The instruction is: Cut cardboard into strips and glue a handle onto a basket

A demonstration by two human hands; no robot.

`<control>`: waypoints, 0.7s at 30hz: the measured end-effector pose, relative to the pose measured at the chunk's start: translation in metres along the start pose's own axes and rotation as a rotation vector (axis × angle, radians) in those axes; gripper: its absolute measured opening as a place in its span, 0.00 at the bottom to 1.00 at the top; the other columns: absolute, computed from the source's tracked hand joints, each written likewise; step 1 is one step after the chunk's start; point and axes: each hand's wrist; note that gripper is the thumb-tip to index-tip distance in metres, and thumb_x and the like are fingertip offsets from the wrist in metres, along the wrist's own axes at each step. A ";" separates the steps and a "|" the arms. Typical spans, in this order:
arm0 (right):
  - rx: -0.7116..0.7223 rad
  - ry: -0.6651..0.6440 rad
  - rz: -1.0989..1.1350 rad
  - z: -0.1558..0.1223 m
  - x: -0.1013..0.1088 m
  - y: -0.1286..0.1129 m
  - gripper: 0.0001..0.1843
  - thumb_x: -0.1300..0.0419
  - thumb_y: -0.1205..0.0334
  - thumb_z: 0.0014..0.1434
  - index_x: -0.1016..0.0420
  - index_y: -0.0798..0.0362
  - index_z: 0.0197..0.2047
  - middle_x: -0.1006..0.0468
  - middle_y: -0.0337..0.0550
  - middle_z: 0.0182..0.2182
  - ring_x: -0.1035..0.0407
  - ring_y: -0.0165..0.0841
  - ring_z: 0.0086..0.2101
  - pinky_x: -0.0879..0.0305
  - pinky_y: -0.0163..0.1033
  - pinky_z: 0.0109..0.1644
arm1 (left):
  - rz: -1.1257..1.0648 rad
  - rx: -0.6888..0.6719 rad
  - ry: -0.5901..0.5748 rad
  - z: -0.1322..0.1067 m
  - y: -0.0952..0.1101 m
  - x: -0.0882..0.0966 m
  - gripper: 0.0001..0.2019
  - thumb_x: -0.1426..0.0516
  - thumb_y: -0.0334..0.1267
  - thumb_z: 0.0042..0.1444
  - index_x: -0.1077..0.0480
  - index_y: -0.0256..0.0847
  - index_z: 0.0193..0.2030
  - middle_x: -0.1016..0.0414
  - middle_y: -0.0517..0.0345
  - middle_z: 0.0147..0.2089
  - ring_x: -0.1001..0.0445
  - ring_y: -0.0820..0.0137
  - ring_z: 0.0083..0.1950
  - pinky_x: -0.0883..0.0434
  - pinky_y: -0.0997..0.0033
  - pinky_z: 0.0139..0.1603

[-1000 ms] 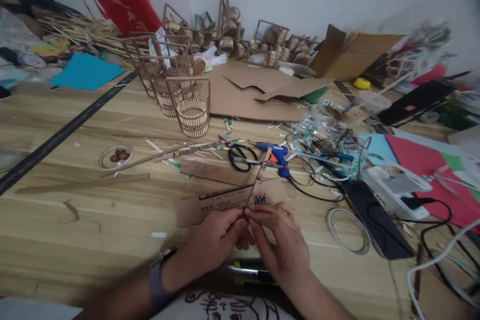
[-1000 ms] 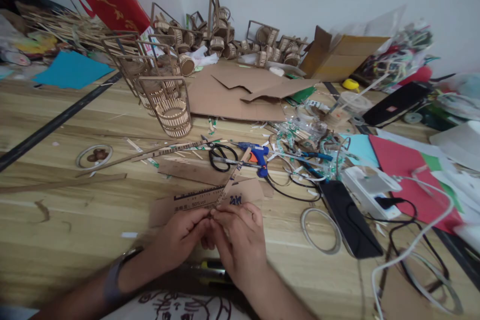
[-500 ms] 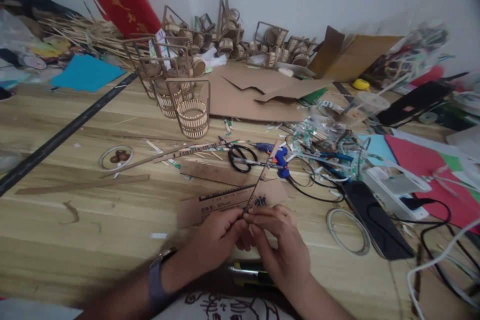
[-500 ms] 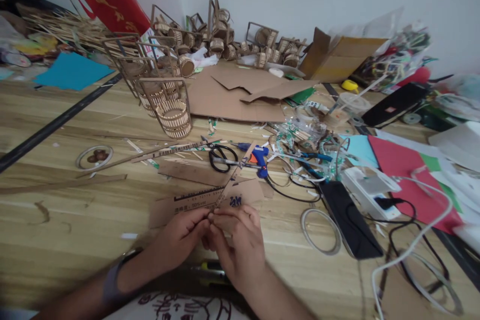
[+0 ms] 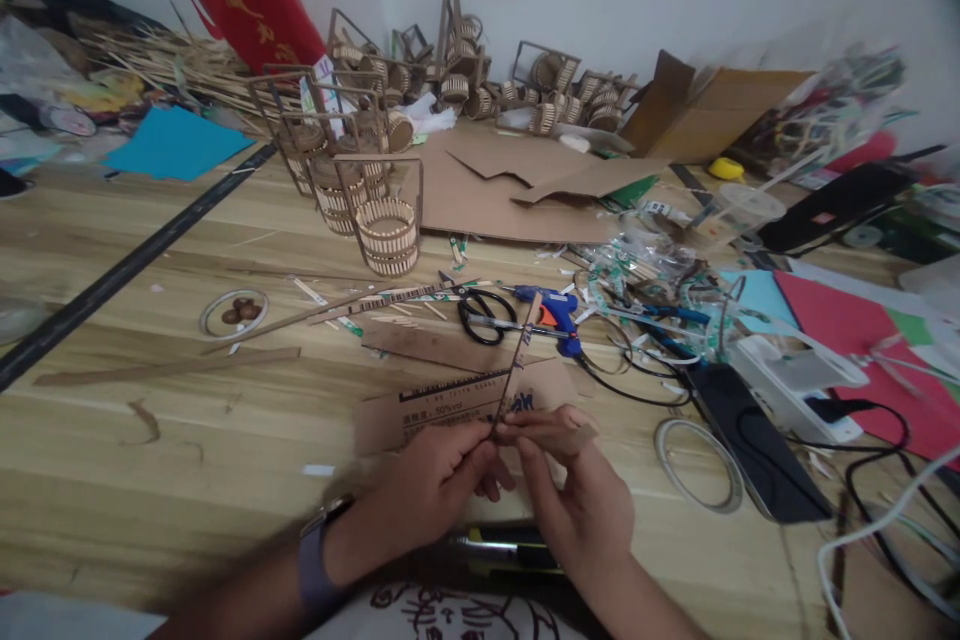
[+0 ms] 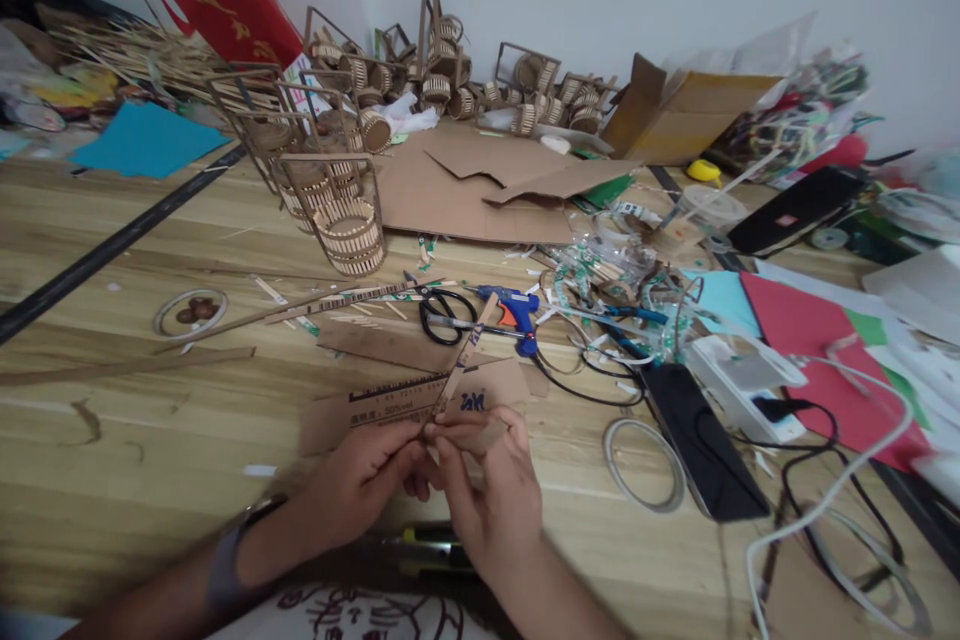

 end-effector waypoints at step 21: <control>0.096 -0.013 -0.085 0.002 -0.003 0.001 0.05 0.43 0.65 0.69 0.28 0.46 0.41 0.15 0.37 0.32 0.20 0.34 0.35 0.30 0.42 0.44 | -0.058 0.038 0.021 0.003 -0.004 -0.001 0.27 0.54 0.59 0.71 0.30 0.38 0.34 0.23 0.55 0.27 0.24 0.69 0.27 0.29 0.74 0.31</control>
Point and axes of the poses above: each hand's wrist, its own z-axis towards the middle knuckle, its own x-axis out of the back of the hand, y = z × x
